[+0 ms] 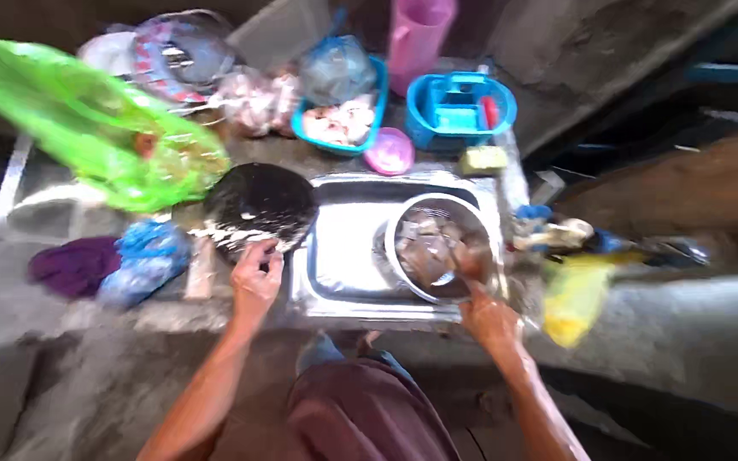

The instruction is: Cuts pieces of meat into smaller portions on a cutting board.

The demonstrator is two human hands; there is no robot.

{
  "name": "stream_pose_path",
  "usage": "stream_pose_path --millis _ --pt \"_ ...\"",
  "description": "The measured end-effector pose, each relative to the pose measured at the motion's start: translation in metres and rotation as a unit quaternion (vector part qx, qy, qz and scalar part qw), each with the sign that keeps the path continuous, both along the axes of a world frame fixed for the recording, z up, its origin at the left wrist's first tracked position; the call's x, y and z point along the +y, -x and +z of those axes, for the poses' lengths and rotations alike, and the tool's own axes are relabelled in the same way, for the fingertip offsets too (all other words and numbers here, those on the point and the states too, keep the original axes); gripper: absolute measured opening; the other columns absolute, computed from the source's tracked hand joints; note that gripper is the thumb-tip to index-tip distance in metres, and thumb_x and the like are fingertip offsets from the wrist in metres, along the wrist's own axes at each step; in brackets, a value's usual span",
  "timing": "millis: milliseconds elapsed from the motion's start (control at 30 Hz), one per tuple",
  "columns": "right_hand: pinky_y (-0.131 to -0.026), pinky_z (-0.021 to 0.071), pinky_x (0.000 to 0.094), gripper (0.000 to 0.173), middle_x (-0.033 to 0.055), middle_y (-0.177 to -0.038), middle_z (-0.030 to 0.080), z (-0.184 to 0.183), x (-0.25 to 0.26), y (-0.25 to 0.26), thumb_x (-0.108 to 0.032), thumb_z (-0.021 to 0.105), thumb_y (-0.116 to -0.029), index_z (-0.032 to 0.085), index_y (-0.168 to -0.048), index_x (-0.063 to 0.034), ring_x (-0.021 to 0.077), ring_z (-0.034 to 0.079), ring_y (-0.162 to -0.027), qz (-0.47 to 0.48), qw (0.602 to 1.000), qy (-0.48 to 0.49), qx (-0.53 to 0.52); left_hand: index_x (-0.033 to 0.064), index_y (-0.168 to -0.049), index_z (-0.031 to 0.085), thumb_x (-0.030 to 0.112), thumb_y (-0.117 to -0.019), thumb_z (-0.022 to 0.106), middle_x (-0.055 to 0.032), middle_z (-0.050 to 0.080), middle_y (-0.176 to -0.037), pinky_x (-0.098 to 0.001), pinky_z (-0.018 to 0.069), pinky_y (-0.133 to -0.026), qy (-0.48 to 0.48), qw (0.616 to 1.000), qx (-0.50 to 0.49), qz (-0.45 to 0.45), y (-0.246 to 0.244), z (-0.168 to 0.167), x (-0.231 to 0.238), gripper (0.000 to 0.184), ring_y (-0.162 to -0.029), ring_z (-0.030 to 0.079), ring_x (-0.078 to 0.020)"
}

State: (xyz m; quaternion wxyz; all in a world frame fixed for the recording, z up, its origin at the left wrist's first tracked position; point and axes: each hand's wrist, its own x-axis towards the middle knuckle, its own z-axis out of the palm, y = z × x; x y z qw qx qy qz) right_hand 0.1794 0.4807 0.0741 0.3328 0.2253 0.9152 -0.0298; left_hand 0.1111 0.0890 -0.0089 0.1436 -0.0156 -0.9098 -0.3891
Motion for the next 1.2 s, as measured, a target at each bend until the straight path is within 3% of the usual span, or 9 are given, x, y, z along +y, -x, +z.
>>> stream_pose_path --millis 100,200,400,500,600,767,867,1000,1200 --pt "-0.087 0.0513 0.0706 0.045 0.0304 -0.114 0.07 -0.023 0.018 -0.003 -0.025 0.051 -0.1044 0.053 -0.145 -0.0051 0.052 0.068 -0.107 0.029 0.993 0.083 0.083 -0.0008 -0.124 0.068 0.016 -0.1009 0.055 -0.0217 0.07 -0.118 -0.0487 0.0571 -0.093 0.113 0.981 -0.087 0.131 -0.042 0.018 -0.096 0.031 -0.104 0.071 -0.0322" --pt "-0.088 0.0506 0.0708 0.046 0.0317 -0.113 0.069 -0.04 0.018 0.002 -0.019 0.051 -0.1036 0.052 -0.146 -0.003 0.0502 0.069 -0.103 0.021 0.974 0.18 0.132 0.0002 -0.132 0.064 0.019 -0.1029 0.056 -0.0223 0.068 -0.125 -0.0565 0.0516 -0.101 0.166 0.943 -0.208 0.198 -0.063 0.028 -0.137 0.035 -0.115 0.067 -0.038" --pt "-0.083 0.0562 0.0631 0.046 0.0256 -0.105 0.072 -0.034 -0.044 0.02 -0.021 0.052 -0.1025 0.054 -0.144 -0.0014 0.0414 0.073 -0.091 0.067 0.953 0.256 0.15 0.0022 -0.14 0.057 0.047 -0.0974 0.066 -0.027 0.062 -0.134 -0.0642 0.0427 -0.107 0.253 0.883 -0.355 0.174 -0.023 0.008 -0.128 0.063 -0.126 0.059 -0.0457" --pt "-0.088 0.0541 0.0631 0.045 0.0246 -0.108 0.072 -0.024 -0.08 0.027 -0.022 0.051 -0.1019 0.056 -0.143 -0.0034 0.0418 0.072 -0.099 0.112 0.944 0.276 0.143 -0.0045 -0.141 0.049 0.038 -0.0928 0.071 -0.032 0.059 -0.132 -0.0639 0.048 -0.099 0.262 0.859 -0.396 0.193 0.003 0.008 -0.115 0.068 -0.119 0.061 -0.0486" --pt "-0.086 0.0548 0.0606 0.042 0.0216 -0.102 0.073 -0.022 -0.106 0.03 -0.024 0.051 -0.102 0.059 -0.139 -0.0056 0.0394 0.072 -0.096 0.145 0.936 0.297 0.124 -0.0045 -0.151 0.033 0.028 -0.0922 0.07 -0.0327 0.047 -0.146 -0.0619 0.0517 -0.095 0.244 0.842 -0.436 0.205 0.013 0.005 -0.106 0.076 -0.116 0.063 -0.0483" --pt "-0.082 0.0549 0.0582 0.039 0.0183 -0.096 0.072 -0.022 -0.133 0.036 -0.026 0.049 -0.1023 0.06 -0.135 -0.0083 0.0359 0.072 -0.091 0.147 0.931 0.32 0.095 0.0015 -0.155 0.029 0.03 -0.0957 0.066 -0.0254 0.052 -0.146 -0.0602 0.0515 -0.098 0.187 0.867 -0.422 0.187 0.008 0.016 -0.117 0.075 -0.117 0.065 -0.0429" --pt "-0.081 0.0552 0.0562 0.039 0.0167 -0.093 0.071 -0.022 -0.141 0.04 -0.026 0.049 -0.1018 0.06 -0.134 -0.0077 0.0333 0.071 -0.087 0.121 0.925 0.345 0.103 0.0043 -0.154 0.034 0.023 -0.0943 0.069 -0.0254 0.059 -0.136 -0.0595 0.0508 -0.101 0.039 0.91 -0.374 0.176 -0.002 0.022 -0.133 0.071 -0.119 0.064 -0.0403" --pt "-0.077 0.0574 0.0494 0.04 0.0131 -0.09 0.07 -0.024 -0.15 0.049 -0.025 0.048 -0.1017 0.057 -0.136 -0.0063 0.0267 0.07 -0.079 0.053 0.907 0.395 0.133 0.0015 -0.151 0.038 0.014 -0.091 0.069 -0.0218 0.057 -0.139 -0.044 0.0528 -0.101 -0.131 0.941 -0.292 0.106 0.002 0.039 -0.129 0.069 -0.121 0.061 -0.0259" --pt "-0.078 0.0585 0.0499 0.038 0.0123 -0.091 0.07 -0.037 -0.188 0.078 -0.024 0.046 -0.1027 0.055 -0.136 -0.0064 0.0271 0.071 -0.08 0.036 0.908 0.392 0.139 0.0053 -0.154 0.034 0.018 -0.0906 0.07 -0.0228 0.062 -0.131 -0.049 0.0545 -0.098 -0.038 0.947 -0.308 -0.088 0.072 0.042 -0.097 0.075 -0.113 0.066 -0.0303"
